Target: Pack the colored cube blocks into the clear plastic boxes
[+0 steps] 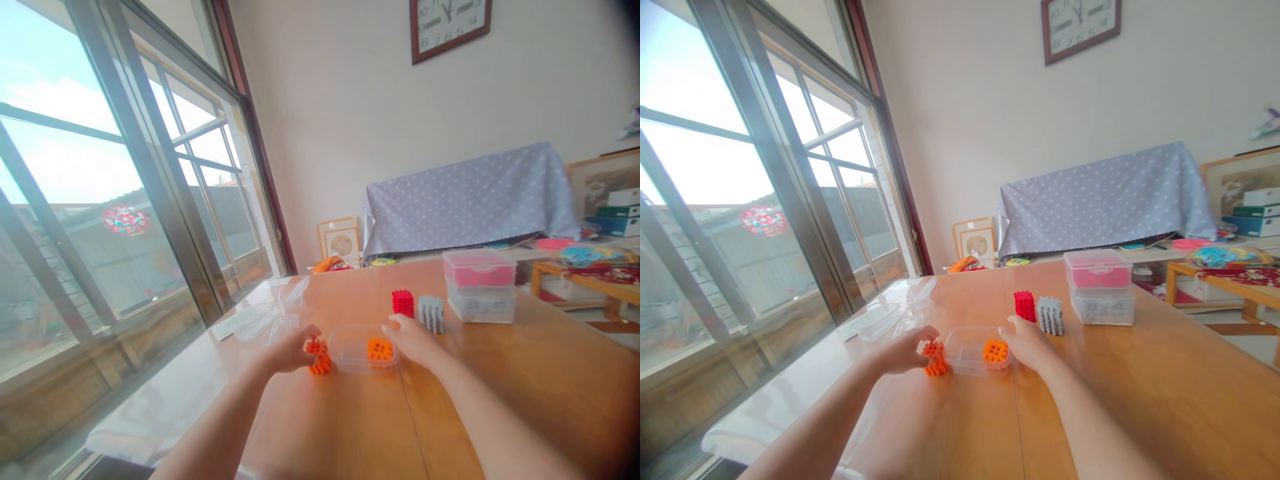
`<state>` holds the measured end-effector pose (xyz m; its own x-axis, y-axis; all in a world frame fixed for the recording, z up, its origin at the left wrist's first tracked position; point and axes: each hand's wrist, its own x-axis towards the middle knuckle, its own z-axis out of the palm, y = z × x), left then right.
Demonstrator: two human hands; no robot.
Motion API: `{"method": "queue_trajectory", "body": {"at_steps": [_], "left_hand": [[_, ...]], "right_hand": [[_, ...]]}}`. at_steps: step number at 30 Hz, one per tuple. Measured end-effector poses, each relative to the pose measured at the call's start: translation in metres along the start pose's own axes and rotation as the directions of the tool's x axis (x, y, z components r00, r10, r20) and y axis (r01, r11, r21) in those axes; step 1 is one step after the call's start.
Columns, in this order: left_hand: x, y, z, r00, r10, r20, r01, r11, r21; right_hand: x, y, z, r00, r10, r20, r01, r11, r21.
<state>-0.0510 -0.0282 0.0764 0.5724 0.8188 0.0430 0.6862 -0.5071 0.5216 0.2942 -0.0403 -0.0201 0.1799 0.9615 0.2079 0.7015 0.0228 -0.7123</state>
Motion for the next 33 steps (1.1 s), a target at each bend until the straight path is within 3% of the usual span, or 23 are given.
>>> {"method": "queue_trajectory", "body": {"at_steps": [4,7,12,21,27,33], "left_hand": [[-0.001,-0.006,0.000,0.999,-0.031,-0.032,0.031,1.000,0.003],[0.001,-0.003,-0.005,0.997,0.015,-0.080,-0.013,1.000,0.021],[0.013,0.024,-0.005,0.987,0.111,-0.112,-0.108,0.994,0.032],[0.058,0.080,0.044,0.980,0.197,-0.008,-0.197,0.980,-0.010],[0.073,0.081,0.071,0.977,0.213,-0.021,-0.214,0.976,-0.051],[0.065,0.080,0.069,0.987,0.162,-0.001,-0.161,0.983,-0.084]], "right_hand": [[-0.001,-0.002,0.000,1.000,-0.018,-0.015,0.018,1.000,0.007],[-0.002,-0.007,-0.003,0.999,-0.016,-0.028,0.017,0.999,0.041],[-0.006,-0.016,-0.010,0.999,0.012,-0.030,-0.009,0.996,0.086],[-0.009,-0.024,-0.016,0.998,-0.022,-0.060,0.029,0.993,0.111],[-0.009,-0.024,-0.015,0.997,-0.024,-0.073,0.033,0.993,0.114],[-0.010,-0.023,-0.017,0.998,0.043,-0.054,-0.031,0.978,0.204]]}}
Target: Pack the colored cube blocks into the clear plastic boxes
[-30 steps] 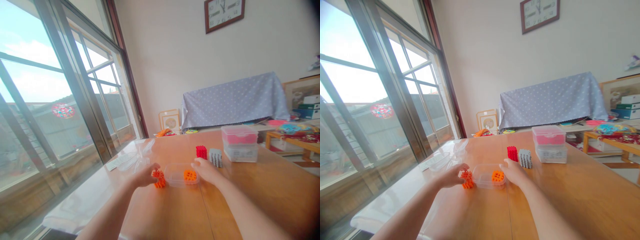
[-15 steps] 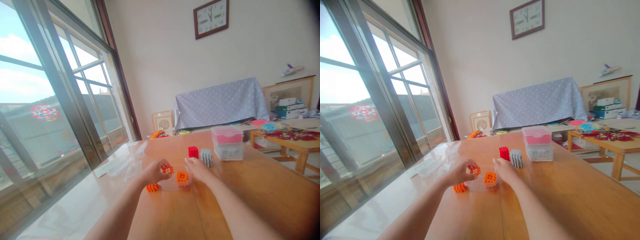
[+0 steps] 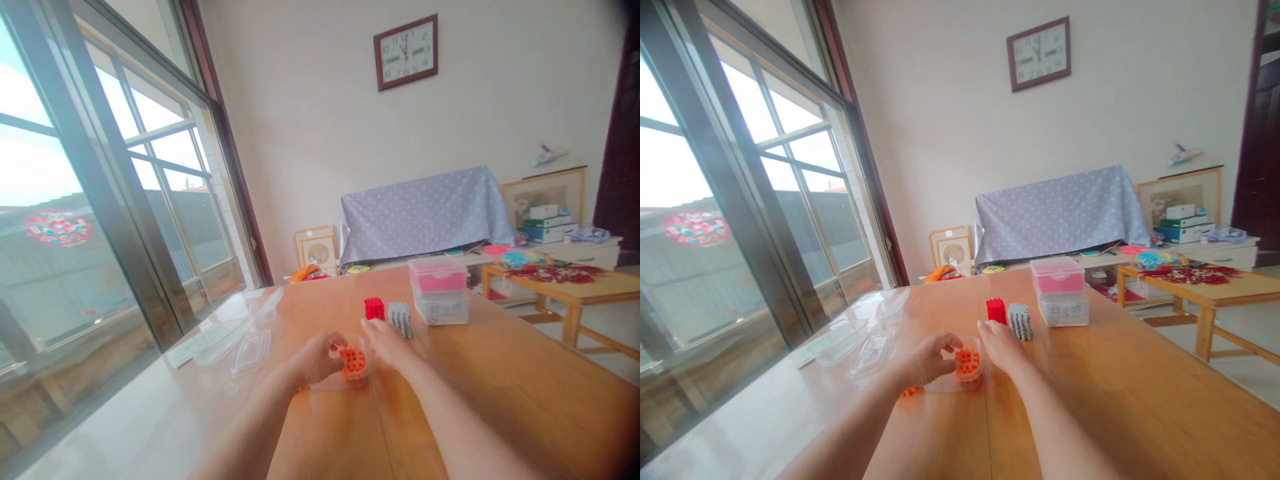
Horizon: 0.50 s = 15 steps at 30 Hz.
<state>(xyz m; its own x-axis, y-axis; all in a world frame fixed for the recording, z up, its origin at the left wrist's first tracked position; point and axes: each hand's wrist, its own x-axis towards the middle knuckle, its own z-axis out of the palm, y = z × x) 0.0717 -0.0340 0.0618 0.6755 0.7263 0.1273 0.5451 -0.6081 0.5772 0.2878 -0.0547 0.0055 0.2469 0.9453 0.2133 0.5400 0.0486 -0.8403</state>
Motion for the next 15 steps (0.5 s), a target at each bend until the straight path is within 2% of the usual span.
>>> {"method": "queue_trajectory", "body": {"at_steps": [10,15], "left_hand": [[0.008,-0.002,0.006,0.993,-0.099,0.058,0.099,0.995,0.015],[0.013,-0.007,0.009,0.991,-0.125,0.052,0.122,0.991,0.044]], "right_hand": [[-0.003,-0.001,0.008,0.990,0.010,0.142,-0.023,0.995,0.093],[-0.003,0.000,0.010,0.988,0.003,0.157,-0.022,0.993,0.117]]}}
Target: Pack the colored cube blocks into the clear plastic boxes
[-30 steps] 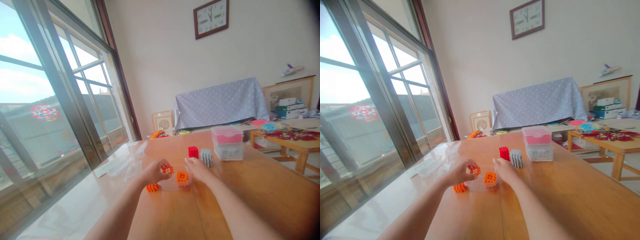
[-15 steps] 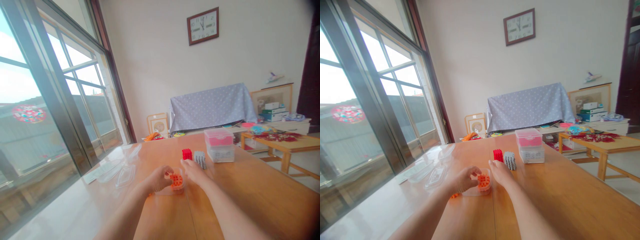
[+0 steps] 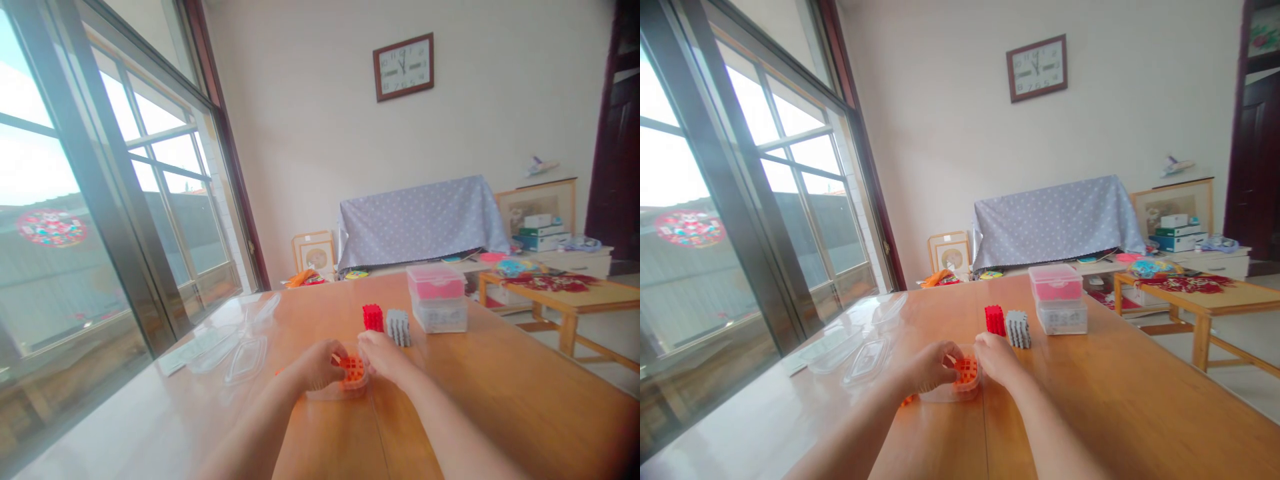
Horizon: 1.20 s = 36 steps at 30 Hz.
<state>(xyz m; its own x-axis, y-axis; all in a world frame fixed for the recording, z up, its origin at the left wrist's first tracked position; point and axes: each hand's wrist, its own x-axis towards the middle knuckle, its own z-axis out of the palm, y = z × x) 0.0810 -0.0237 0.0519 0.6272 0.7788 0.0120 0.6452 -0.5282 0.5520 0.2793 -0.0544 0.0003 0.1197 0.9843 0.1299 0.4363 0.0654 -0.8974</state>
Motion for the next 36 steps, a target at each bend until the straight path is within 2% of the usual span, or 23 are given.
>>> {"method": "queue_trajectory", "body": {"at_steps": [6,10,13,15,19,23,28,33,36], "left_hand": [[-0.006,0.005,-0.006,0.998,0.048,-0.035,-0.049,0.998,-0.028],[-0.014,0.002,-0.029,0.990,0.085,-0.114,-0.094,0.993,-0.068],[-0.022,-0.010,-0.054,0.983,0.096,-0.154,-0.108,0.992,-0.069],[-0.030,-0.021,-0.070,0.988,0.068,-0.141,-0.076,0.996,-0.048],[-0.050,-0.043,-0.092,0.999,-0.034,-0.027,0.035,0.999,0.038],[-0.066,-0.059,-0.092,0.994,-0.097,0.044,0.091,0.988,0.128],[-0.074,-0.061,-0.078,0.990,-0.124,0.065,0.109,0.973,0.203],[-0.076,-0.062,-0.078,0.989,-0.138,0.046,0.128,0.975,0.181],[-0.074,-0.061,-0.084,0.996,-0.076,-0.035,0.081,0.984,0.161]], "right_hand": [[0.001,0.001,-0.001,1.000,0.003,-0.025,-0.003,1.000,-0.014],[0.000,0.002,-0.004,0.999,0.003,-0.050,-0.005,1.000,-0.027],[0.000,0.003,-0.005,0.999,0.007,-0.046,-0.009,1.000,-0.026],[0.001,0.005,-0.004,0.999,0.017,-0.036,-0.017,1.000,-0.020],[0.006,0.012,-0.002,0.998,0.049,-0.031,-0.049,0.999,-0.009],[0.009,0.017,-0.001,0.998,0.048,-0.033,-0.049,0.999,-0.006],[0.007,0.018,-0.002,0.998,0.060,-0.023,-0.060,0.998,0.000],[0.006,0.018,-0.003,0.996,0.081,-0.026,-0.081,0.997,0.001],[0.007,0.016,-0.005,0.995,0.092,-0.042,-0.092,0.996,-0.008]]}}
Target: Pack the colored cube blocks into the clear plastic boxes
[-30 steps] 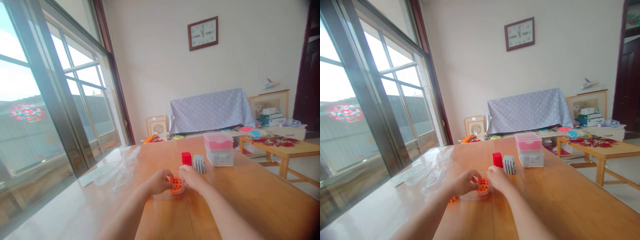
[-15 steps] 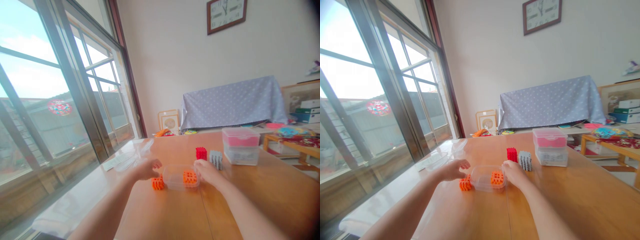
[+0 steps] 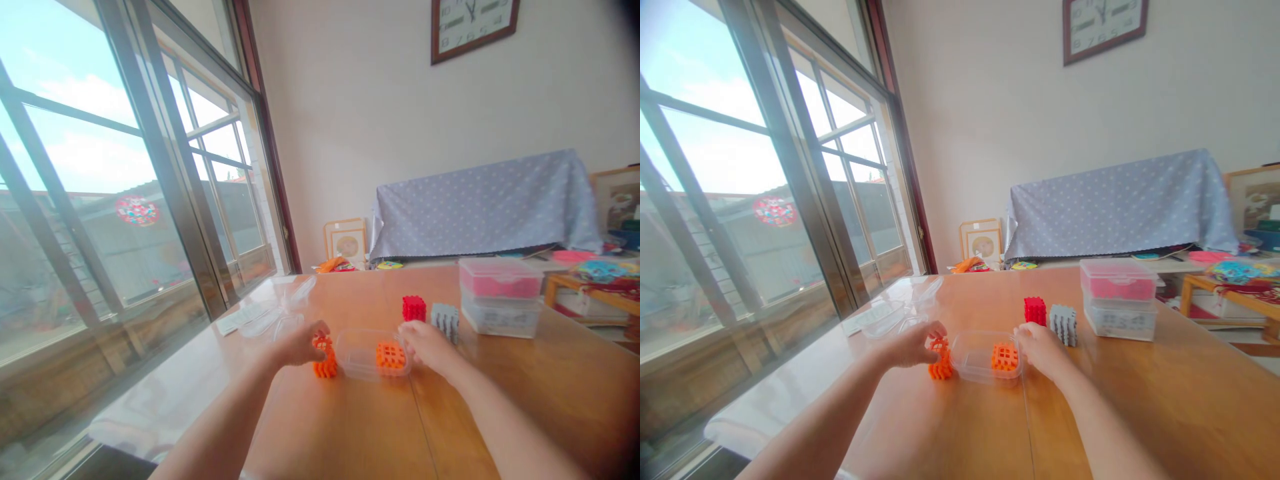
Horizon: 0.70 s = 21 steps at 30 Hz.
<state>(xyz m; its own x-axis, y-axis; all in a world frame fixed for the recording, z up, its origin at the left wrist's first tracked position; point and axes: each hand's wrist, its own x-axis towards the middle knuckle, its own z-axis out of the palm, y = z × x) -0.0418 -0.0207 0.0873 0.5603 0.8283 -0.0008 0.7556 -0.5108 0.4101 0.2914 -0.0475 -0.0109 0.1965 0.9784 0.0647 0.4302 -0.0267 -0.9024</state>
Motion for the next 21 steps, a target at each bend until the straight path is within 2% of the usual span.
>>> {"method": "queue_trajectory", "body": {"at_steps": [4,9,15,21], "left_hand": [[0.012,0.015,-0.002,0.989,0.111,-0.094,-0.112,0.994,-0.003],[0.035,0.045,0.015,0.986,0.159,-0.042,-0.156,0.986,0.063],[0.051,0.058,0.032,0.991,0.096,0.097,-0.107,0.988,0.110],[0.052,0.061,0.034,0.991,0.013,0.137,-0.035,0.987,0.156]], "right_hand": [[-0.001,-0.005,-0.002,0.999,0.013,-0.029,-0.013,1.000,-0.003],[-0.001,-0.002,-0.002,1.000,-0.005,-0.017,0.005,1.000,0.004],[0.001,0.002,-0.002,0.999,-0.041,-0.010,0.041,0.999,0.031],[-0.004,-0.011,-0.007,1.000,-0.023,-0.013,0.023,0.998,0.060]]}}
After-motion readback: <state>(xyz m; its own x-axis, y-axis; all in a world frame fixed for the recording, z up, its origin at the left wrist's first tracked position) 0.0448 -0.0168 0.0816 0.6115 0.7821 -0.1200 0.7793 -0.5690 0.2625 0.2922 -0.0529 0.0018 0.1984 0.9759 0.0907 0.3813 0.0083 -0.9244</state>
